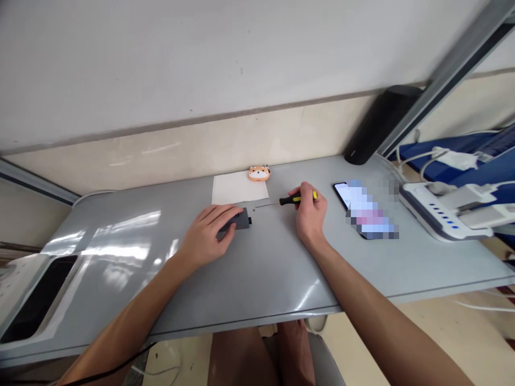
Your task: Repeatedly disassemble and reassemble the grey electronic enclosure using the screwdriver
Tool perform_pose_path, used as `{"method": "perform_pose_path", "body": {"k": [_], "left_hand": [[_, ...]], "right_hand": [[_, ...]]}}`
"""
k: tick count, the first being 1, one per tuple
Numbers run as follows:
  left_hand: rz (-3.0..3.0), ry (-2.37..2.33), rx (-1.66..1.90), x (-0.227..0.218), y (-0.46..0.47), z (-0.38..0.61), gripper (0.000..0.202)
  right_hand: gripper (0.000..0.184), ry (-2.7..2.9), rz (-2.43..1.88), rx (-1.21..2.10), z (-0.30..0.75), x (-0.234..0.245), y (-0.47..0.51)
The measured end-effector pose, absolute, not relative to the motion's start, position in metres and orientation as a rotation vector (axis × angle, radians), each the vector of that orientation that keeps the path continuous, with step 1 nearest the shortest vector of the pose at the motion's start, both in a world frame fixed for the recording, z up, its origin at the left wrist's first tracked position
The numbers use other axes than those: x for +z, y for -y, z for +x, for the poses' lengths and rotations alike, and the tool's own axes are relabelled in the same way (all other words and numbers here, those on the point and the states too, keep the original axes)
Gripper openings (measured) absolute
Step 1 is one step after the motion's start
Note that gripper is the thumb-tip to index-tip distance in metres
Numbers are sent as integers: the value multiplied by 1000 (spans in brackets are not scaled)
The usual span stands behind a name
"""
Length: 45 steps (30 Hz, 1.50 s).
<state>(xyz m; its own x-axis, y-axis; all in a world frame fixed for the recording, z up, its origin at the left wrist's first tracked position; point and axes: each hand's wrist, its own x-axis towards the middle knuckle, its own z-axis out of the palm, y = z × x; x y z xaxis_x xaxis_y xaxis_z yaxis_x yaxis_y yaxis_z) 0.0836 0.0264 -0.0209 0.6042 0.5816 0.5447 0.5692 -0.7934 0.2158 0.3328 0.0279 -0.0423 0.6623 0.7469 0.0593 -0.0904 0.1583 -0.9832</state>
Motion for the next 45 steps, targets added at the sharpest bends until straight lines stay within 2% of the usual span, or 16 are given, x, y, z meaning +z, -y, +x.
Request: {"method": "perform_pose_path", "body": {"k": [6, 13, 17, 24, 32, 35, 38, 40, 45], "left_hand": [[2738, -1014, 874, -14, -28, 58, 45], [2263, -1146, 883, -19, -40, 46, 23], [2063, -1244, 864, -28, -49, 47, 31], [2095, -1327, 828, -37, -53, 46, 36], [2121, -1308, 842, -47, -48, 54, 25], [2199, -1274, 771, -41, -44, 50, 33], [2327, -1163, 599, -31, -40, 44, 68], [2406, -1128, 497, -26, -38, 42, 80], [2502, -1145, 450, -23, -40, 42, 67]], "right_hand": [[50, 598, -1324, 645, 338, -44, -32], [45, 734, -1346, 753, 338, -44, -33], [45, 638, -1333, 719, 340, -42, -33], [47, 531, -1287, 657, 344, -49, -37], [46, 544, -1299, 690, 345, -47, -37], [45, 568, -1302, 700, 345, -47, -36], [42, 554, -1281, 705, 345, -47, -35], [39, 536, -1253, 708, 345, -49, -36], [36, 484, -1166, 716, 348, -49, -39]]}}
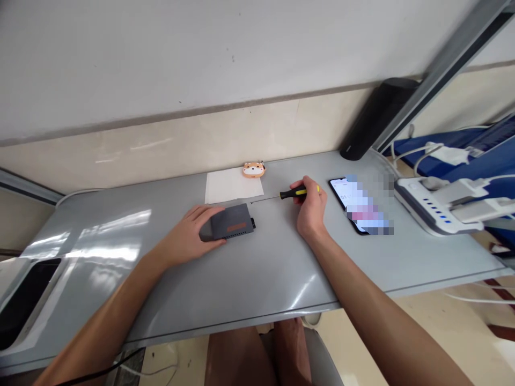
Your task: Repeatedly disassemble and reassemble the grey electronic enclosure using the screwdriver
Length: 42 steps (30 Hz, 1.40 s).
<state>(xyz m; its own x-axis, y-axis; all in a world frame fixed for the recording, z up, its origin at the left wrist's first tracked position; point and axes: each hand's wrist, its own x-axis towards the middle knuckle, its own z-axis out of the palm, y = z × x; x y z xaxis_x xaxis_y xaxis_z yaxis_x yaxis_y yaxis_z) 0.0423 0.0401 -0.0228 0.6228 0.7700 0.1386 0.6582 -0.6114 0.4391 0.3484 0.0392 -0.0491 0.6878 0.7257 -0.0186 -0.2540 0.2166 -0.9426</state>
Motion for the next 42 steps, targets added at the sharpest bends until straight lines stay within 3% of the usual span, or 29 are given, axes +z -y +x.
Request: {"method": "perform_pose_path", "body": {"k": [10, 25, 42], "left_hand": [[2591, -1134, 520, -23, -39, 44, 39], [2107, -1296, 780, -30, -35, 60, 45], [2772, -973, 1200, -26, -28, 65, 26]], "right_hand": [[45, 424, -910, 1218, 350, -30, -36], [35, 495, -904, 1213, 355, -37, -36], [30, 569, -954, 1216, 354, -37, -36]]}}
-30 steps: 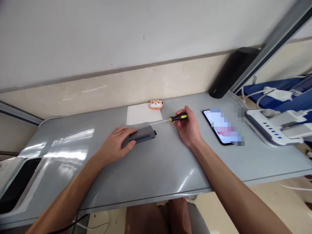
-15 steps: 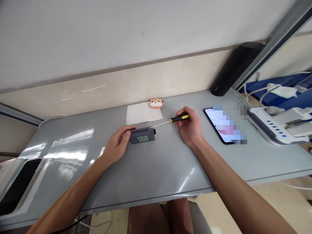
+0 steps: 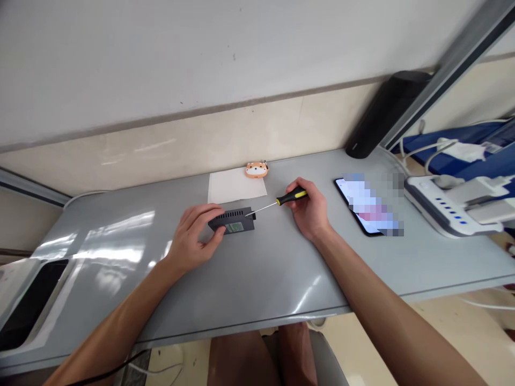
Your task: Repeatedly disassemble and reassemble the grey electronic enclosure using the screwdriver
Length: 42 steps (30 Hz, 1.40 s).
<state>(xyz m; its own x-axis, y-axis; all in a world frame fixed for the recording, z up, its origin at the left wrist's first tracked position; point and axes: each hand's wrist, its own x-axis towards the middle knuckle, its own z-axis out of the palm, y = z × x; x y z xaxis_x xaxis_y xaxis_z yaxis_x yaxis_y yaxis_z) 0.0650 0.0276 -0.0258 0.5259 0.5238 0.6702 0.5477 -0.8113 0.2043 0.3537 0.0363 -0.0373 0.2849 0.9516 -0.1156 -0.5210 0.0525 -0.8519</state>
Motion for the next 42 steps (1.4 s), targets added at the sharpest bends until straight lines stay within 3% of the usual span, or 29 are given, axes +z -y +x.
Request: {"method": "perform_pose_path", "body": {"k": [6, 17, 23, 32, 38, 42], "left_hand": [[-2712, 845, -1109, -26, -24, 73, 28], [-2772, 1189, -1107, -26, -25, 62, 27], [-2734, 1024, -1220, -19, -31, 56, 18], [-2927, 977, -1066, -16, -37, 52, 12], [-2986, 1112, -1080, -26, -28, 65, 10], [-3048, 1462, -1131, -32, -25, 71, 13]], "right_hand": [[28, 521, -938, 1207, 352, -37, -36], [25, 457, -931, 1145, 354, -39, -38], [22, 407, -924, 1145, 355, -39, -38], [21, 361, -906, 1127, 357, -38, -40], [24, 360, -876, 1139, 362, -41, -40], [27, 395, -892, 1105, 363, -44, -39]]}}
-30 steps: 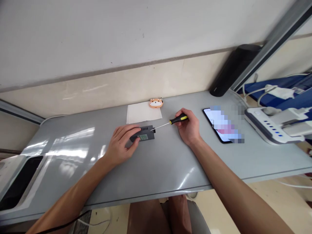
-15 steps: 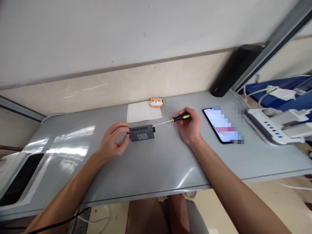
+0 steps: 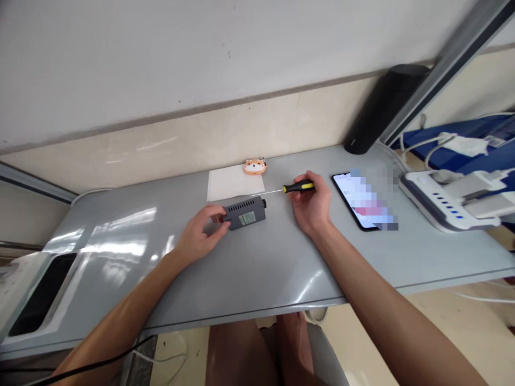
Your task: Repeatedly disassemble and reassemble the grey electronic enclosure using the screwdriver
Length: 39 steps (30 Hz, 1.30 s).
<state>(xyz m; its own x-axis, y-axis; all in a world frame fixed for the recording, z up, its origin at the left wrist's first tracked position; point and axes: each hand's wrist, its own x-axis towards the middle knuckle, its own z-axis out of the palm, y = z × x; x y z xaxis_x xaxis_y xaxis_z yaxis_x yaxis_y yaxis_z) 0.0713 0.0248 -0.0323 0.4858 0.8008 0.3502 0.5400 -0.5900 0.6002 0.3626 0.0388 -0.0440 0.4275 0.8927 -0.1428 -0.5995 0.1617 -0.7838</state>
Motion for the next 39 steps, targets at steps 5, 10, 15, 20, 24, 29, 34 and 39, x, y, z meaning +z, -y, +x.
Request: {"method": "perform_pose_path", "body": {"k": [5, 10, 15, 20, 24, 29, 34, 39], "left_hand": [[2019, -1234, 906, -30, -30, 76, 21], [1941, -1305, 940, -29, -34, 79, 26], [1885, -1345, 916, -30, -36, 78, 30], [1886, -1321, 866, -33, -38, 77, 28], [1921, -1340, 854, -37, -39, 78, 25], [1961, -1330, 862, -39, -40, 80, 17], [1999, -1342, 875, -44, -39, 80, 17], [2124, -1294, 927, -51, -37, 81, 16]], "right_hand": [[34, 368, -910, 1059, 362, -42, -35], [37, 404, -1033, 918, 363, -41, -28], [41, 517, -1222, 766, 360, -43, -22], [49, 711, -1341, 637, 358, -42, -17], [51, 718, -1345, 708, 358, -43, -16], [51, 763, -1304, 736, 357, -43, -14], [60, 1008, -1224, 942, 359, -43, -10], [62, 1242, -1200, 1121, 365, -44, -5]]}}
